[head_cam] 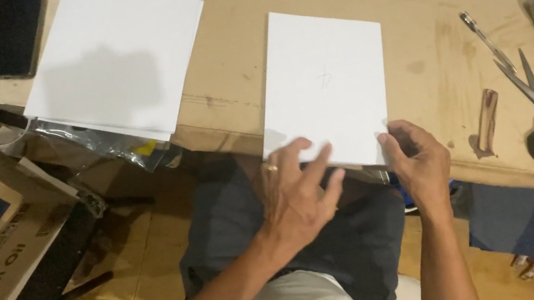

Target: The person aligns a white sheet of paper on a wooden table, marks it with a pen, and uses red-handled scissors to trim the edges. They repeat this process for multiple sheets, stacking the trimmed pieces on the table.

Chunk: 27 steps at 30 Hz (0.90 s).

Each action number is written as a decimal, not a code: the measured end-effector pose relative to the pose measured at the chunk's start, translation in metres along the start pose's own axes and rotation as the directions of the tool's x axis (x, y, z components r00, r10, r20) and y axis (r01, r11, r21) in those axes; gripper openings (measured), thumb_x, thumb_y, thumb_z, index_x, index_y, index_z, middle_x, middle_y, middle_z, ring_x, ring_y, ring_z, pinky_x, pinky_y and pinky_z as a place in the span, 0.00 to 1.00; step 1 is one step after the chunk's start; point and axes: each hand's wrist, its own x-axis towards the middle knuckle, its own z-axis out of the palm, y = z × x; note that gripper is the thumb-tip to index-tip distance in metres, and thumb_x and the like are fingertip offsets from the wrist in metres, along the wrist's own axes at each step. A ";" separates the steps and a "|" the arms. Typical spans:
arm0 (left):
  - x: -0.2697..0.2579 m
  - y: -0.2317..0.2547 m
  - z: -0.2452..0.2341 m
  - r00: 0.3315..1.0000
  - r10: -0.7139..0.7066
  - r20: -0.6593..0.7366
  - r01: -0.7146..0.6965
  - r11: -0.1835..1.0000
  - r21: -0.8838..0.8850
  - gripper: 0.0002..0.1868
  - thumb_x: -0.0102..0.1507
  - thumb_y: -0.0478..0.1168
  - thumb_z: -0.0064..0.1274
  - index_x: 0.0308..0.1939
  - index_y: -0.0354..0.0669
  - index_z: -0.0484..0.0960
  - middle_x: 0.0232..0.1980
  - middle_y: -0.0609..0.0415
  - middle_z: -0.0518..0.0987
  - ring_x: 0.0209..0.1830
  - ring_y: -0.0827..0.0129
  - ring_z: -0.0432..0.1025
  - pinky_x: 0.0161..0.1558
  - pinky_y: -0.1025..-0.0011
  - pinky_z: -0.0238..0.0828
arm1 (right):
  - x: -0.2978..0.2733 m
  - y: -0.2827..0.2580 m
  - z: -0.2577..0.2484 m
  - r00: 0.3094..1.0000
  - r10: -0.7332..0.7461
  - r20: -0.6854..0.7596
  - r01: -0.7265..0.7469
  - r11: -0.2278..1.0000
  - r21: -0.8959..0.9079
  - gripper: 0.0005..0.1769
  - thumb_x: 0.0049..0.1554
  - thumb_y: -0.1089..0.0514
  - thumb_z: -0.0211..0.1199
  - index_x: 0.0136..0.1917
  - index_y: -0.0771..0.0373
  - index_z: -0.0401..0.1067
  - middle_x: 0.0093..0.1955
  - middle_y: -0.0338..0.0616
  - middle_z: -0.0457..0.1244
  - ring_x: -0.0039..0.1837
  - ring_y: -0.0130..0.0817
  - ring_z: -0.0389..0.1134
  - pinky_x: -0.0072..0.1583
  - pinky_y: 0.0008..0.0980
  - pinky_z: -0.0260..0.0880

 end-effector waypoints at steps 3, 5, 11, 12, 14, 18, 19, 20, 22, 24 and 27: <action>-0.003 0.007 -0.016 0.996 0.052 0.071 -0.048 0.997 -0.061 0.16 0.61 0.46 0.64 0.51 0.47 0.88 0.46 0.50 0.76 0.43 0.61 0.73 0.45 0.65 0.71 | -0.002 0.002 0.002 0.998 0.069 -0.008 -0.068 0.996 0.063 0.15 0.59 0.59 0.72 0.59 0.63 0.79 0.49 0.58 0.71 0.57 0.53 0.73 0.57 0.50 0.73; -0.012 -0.005 -0.017 1.000 -0.026 -0.014 0.024 0.992 -0.124 0.19 0.56 0.42 0.69 0.51 0.51 0.89 0.45 0.55 0.80 0.45 0.60 0.78 0.43 0.67 0.77 | -0.008 0.009 0.000 0.992 0.124 0.006 -0.124 0.983 0.132 0.13 0.60 0.62 0.69 0.59 0.64 0.78 0.50 0.59 0.71 0.57 0.55 0.73 0.59 0.53 0.72; -0.008 -0.074 -0.034 0.678 -0.678 0.284 0.734 0.643 -0.216 0.28 0.68 0.54 0.55 0.60 0.33 0.71 0.50 0.31 0.80 0.50 0.38 0.78 0.49 0.50 0.76 | -0.018 -0.011 0.016 0.970 0.166 -0.176 -0.153 0.984 0.089 0.11 0.57 0.57 0.74 0.54 0.58 0.81 0.47 0.51 0.72 0.51 0.49 0.75 0.53 0.46 0.76; -0.011 -0.079 -0.027 0.680 -0.671 0.294 0.731 0.646 -0.217 0.28 0.68 0.54 0.55 0.60 0.33 0.71 0.50 0.31 0.80 0.50 0.38 0.78 0.49 0.50 0.76 | -0.019 -0.003 0.024 0.967 0.173 -0.186 -0.159 0.983 0.088 0.11 0.57 0.57 0.74 0.54 0.58 0.81 0.47 0.51 0.72 0.51 0.49 0.75 0.53 0.46 0.76; -0.016 -0.091 -0.015 0.702 -0.633 0.326 0.711 0.605 -0.358 0.25 0.68 0.47 0.59 0.60 0.35 0.70 0.45 0.42 0.83 0.41 0.58 0.82 0.42 0.63 0.78 | -0.018 0.012 0.041 0.929 0.299 -0.218 -0.233 0.930 0.284 0.19 0.52 0.55 0.78 0.56 0.58 0.80 0.50 0.46 0.70 0.53 0.39 0.73 0.57 0.42 0.73; -0.012 -0.092 -0.010 0.721 -0.631 0.285 0.682 0.575 -0.452 0.26 0.65 0.38 0.62 0.61 0.34 0.68 0.43 0.43 0.82 0.37 0.65 0.80 0.38 0.68 0.77 | -0.035 -0.006 0.042 0.859 0.469 -0.206 -0.306 0.792 0.529 0.33 0.50 0.60 0.78 0.66 0.67 0.71 0.47 0.45 0.64 0.48 0.32 0.67 0.52 0.35 0.74; -0.010 -0.089 -0.014 0.674 -0.684 0.280 0.706 0.485 -0.515 0.25 0.66 0.37 0.59 0.62 0.33 0.67 0.45 0.43 0.80 0.40 0.65 0.78 0.41 0.69 0.79 | -0.044 -0.012 0.044 0.857 0.497 -0.133 -0.311 0.706 0.637 0.39 0.50 0.63 0.76 0.71 0.68 0.64 0.47 0.42 0.61 0.46 0.29 0.67 0.45 0.28 0.75; -0.009 -0.085 -0.017 0.619 -0.732 0.285 0.722 0.387 -0.574 0.25 0.67 0.37 0.56 0.64 0.33 0.66 0.48 0.43 0.77 0.43 0.64 0.77 0.44 0.70 0.81 | -0.053 -0.016 0.045 0.854 0.516 -0.059 -0.316 0.606 0.730 0.45 0.50 0.66 0.74 0.76 0.68 0.57 0.47 0.40 0.59 0.44 0.25 0.67 0.38 0.21 0.77; -0.024 -0.086 -0.016 0.567 -0.759 0.320 0.699 0.238 -0.675 0.26 0.67 0.41 0.54 0.66 0.39 0.63 0.52 0.46 0.76 0.48 0.64 0.77 0.49 0.69 0.82 | -0.075 -0.041 0.046 0.829 0.550 0.103 -0.402 0.457 0.793 0.48 0.50 0.70 0.71 0.78 0.68 0.52 0.48 0.44 0.59 0.43 0.30 0.68 0.38 0.22 0.78; -0.036 -0.082 -0.015 0.516 -0.781 0.353 0.649 0.088 -0.756 0.27 0.68 0.46 0.51 0.67 0.45 0.61 0.57 0.49 0.74 0.54 0.64 0.78 0.55 0.68 0.82 | -0.094 -0.051 0.053 0.792 0.546 0.272 -0.484 0.293 0.824 0.51 0.50 0.73 0.68 0.81 0.68 0.48 0.50 0.49 0.58 0.43 0.35 0.69 0.37 0.24 0.78; -0.050 -0.074 -0.016 0.519 -0.729 0.446 0.658 0.008 -0.753 0.30 0.64 0.42 0.56 0.70 0.44 0.68 0.55 0.53 0.80 0.47 0.70 0.75 0.39 0.73 0.76 | -0.116 -0.046 0.059 0.652 0.525 0.547 -0.700 0.139 0.701 0.32 0.49 0.65 0.72 0.66 0.62 0.68 0.56 0.51 0.70 0.43 0.39 0.71 0.41 0.28 0.74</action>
